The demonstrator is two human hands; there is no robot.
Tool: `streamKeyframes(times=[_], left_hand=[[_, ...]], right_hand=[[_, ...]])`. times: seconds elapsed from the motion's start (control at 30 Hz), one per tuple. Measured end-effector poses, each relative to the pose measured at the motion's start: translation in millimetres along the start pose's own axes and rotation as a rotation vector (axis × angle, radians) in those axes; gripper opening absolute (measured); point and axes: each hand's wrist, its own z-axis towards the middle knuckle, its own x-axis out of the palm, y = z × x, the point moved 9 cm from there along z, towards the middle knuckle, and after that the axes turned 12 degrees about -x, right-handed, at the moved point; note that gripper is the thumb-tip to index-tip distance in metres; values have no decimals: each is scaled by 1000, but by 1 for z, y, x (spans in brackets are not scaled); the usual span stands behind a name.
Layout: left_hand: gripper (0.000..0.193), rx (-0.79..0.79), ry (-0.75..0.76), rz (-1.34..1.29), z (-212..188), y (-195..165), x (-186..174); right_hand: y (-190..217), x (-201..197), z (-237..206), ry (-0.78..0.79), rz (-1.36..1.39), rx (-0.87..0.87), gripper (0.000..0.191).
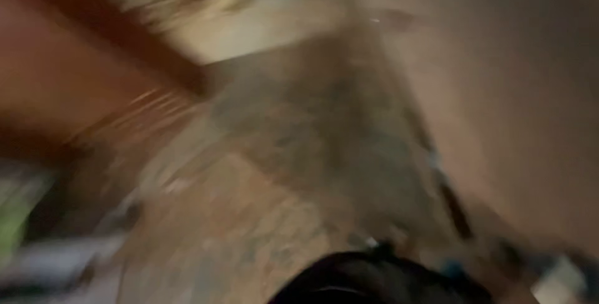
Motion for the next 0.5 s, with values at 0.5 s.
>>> streamKeyframes(times=[0.5], left_hand=[[71,162,116,441,-31,-35,110]], right_hand=[[16,-80,-23,-409,-94,559,35]])
